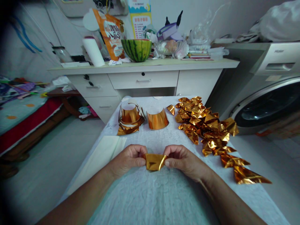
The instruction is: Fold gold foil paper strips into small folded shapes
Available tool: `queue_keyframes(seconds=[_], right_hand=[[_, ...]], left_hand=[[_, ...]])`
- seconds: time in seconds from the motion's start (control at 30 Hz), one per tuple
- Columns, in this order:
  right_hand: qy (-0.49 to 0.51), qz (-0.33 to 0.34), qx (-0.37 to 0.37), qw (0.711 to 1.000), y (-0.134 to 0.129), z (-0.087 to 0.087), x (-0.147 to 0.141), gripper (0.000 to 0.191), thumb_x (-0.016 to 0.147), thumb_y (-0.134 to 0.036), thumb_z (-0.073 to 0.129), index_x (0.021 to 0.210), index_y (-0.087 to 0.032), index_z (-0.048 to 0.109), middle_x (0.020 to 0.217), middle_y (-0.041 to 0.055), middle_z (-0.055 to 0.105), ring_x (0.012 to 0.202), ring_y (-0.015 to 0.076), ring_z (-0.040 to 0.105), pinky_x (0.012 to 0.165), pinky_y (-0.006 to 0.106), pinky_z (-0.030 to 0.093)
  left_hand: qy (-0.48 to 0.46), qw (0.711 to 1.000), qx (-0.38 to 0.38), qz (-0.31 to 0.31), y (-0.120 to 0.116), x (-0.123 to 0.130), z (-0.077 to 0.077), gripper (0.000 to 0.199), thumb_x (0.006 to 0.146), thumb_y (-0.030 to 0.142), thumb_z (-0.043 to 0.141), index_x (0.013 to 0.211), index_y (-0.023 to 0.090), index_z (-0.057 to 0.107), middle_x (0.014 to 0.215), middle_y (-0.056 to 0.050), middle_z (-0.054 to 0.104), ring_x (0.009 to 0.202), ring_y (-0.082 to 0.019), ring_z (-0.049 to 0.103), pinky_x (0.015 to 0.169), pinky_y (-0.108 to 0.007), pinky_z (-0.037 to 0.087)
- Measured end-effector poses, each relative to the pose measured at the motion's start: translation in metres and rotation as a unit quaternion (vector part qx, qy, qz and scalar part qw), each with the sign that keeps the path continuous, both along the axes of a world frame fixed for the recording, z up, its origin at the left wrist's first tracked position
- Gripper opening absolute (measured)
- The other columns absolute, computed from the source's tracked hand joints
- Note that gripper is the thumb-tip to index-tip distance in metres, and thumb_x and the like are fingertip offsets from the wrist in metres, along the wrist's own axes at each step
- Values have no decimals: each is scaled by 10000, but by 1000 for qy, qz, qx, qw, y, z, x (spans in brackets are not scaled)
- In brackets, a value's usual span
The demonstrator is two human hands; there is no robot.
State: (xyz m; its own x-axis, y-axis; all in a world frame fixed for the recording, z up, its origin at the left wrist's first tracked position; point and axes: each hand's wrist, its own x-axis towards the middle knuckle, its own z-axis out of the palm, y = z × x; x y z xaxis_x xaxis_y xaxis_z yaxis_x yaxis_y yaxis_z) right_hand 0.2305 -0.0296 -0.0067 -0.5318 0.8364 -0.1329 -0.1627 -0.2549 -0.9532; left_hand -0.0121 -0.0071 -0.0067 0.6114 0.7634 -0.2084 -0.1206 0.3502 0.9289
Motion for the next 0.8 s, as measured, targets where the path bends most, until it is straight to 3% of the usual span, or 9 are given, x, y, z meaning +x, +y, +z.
queue_keyframes(seconds=[0.57, 0.67, 0.73, 0.8], right_hand=[[-11, -30, 10, 999, 0, -2, -3, 256, 770, -314, 774, 816, -182, 560, 667, -58, 532, 578, 65, 426, 539, 198, 306], [-5, -36, 15, 999, 1, 0, -4, 282, 767, -300, 776, 836, -197, 523, 692, -52, 548, 590, 75, 458, 540, 202, 326], [-11, -37, 19, 999, 1, 1, -5, 282, 772, -308, 771, 838, -197, 521, 708, -46, 552, 594, 76, 461, 543, 203, 333], [-17, -44, 26, 999, 2, 2, -4, 285, 770, -321, 772, 825, -195, 522, 719, -45, 537, 604, 74, 454, 549, 201, 334]], left_hand=[[11, 1000, 11, 16, -1, 3, -5, 328, 589, 273, 834, 720, 128, 570, 616, 42, 550, 548, -56, 447, 519, -173, 306], [-14, 1000, 15, 21, -1, 4, -5, 338, 605, 243, 821, 785, 143, 554, 692, 28, 589, 603, -76, 509, 566, -184, 369], [-11, 999, 43, 31, -1, 4, -4, 308, 637, 224, 799, 803, 151, 551, 723, 24, 594, 634, -86, 529, 595, -194, 395], [30, 991, 119, 48, -2, 3, -2, 224, 674, 179, 765, 788, 150, 574, 735, 23, 580, 663, -88, 530, 621, -198, 407]])
